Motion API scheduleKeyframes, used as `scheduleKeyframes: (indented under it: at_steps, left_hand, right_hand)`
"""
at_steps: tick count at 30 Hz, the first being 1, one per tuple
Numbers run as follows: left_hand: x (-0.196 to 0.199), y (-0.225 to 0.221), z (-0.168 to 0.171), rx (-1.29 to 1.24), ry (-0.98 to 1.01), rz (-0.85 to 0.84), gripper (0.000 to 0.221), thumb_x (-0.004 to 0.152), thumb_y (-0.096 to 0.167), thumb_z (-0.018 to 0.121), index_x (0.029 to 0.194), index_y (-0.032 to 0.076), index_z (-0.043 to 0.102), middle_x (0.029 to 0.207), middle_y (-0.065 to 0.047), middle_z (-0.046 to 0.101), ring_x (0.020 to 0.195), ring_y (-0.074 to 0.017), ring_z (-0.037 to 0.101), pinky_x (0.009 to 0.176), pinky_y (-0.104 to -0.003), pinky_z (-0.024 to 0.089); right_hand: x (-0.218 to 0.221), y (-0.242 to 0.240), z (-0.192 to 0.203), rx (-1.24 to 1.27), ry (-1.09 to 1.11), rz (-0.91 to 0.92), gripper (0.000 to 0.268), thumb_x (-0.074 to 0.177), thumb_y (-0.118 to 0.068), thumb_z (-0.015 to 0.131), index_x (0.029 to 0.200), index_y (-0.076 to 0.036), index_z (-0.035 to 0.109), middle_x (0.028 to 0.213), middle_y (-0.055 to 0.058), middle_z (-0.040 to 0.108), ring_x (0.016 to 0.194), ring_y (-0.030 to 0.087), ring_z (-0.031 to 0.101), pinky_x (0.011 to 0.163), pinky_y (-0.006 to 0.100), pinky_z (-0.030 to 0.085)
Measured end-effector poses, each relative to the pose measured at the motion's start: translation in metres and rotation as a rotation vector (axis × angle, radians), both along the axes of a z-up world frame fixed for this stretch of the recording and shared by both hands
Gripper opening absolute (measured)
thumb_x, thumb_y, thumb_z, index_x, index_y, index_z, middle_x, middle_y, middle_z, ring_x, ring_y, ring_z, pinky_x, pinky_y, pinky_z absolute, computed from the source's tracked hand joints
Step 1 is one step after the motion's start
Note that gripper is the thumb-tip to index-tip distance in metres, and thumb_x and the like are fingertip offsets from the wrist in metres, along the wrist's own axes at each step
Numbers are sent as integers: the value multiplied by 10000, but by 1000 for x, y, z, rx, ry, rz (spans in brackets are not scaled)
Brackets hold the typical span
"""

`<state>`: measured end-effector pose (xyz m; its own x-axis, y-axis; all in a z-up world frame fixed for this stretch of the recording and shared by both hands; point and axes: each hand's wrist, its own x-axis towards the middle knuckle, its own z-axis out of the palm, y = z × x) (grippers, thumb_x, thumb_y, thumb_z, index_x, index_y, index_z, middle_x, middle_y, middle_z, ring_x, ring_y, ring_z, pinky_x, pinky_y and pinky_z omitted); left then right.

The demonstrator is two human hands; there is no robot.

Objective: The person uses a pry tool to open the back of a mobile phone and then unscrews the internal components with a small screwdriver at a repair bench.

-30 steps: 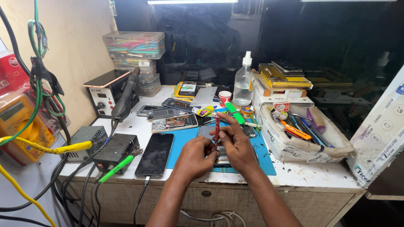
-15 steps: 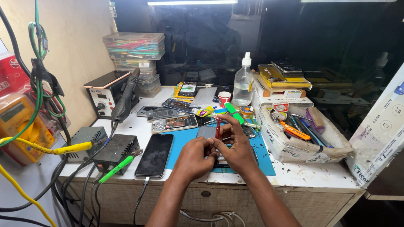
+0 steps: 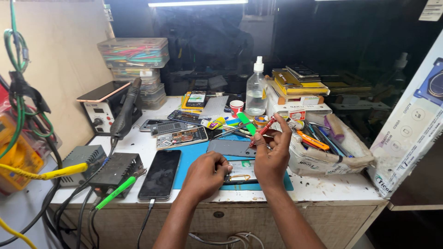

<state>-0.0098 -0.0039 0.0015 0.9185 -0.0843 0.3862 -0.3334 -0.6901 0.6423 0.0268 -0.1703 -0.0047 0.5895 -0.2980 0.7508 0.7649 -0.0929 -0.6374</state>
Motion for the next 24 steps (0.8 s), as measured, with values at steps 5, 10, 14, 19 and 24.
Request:
scheduleKeyframes:
  at_steps: [5,10,14,19,24]
  left_hand:
    - [0,-1,-1,-49,25,26,209,862,239,731,850,35,693,862,-86,684,782,-257,657,736,-393,510]
    - [0,-2,-1,-1,13,24,233,817,251,781,797,32,705,810,-95,665,773,-250,654,725,-391,514]
    - [1,-2,-1,15,13,33,243,832,260,785,784,33,713,792,-101,660,767,-254,643,723,-392,504]
    - [1,-2,-1,15,-5,14,226,807,263,789,800,50,712,802,-78,671,782,-241,664,728,-390,516]
    - [-3,-3,-1,95,-114,-18,203,818,258,785,804,64,726,826,-83,689,832,-270,664,739,-415,509]
  right_hand:
    - [-1,-1,-1,-15,11,-61,589,1003,8,607,1518,-92,338,1035,121,675,942,135,707,775,266,621]
    - [1,-2,-2,-12,-12,-47,580,1003,-2,612,1513,-83,347,1047,122,685,961,137,703,794,269,608]
    - [3,-2,-3,-6,-10,-44,579,998,-5,620,1509,-82,359,1030,122,682,931,134,703,773,270,606]
    - [3,-2,-2,-5,20,-35,583,991,5,615,1506,-88,357,1023,122,666,915,128,711,725,269,629]
    - [1,-1,-1,-9,19,-57,581,991,6,621,1502,-86,362,1020,116,670,908,131,706,730,266,618]
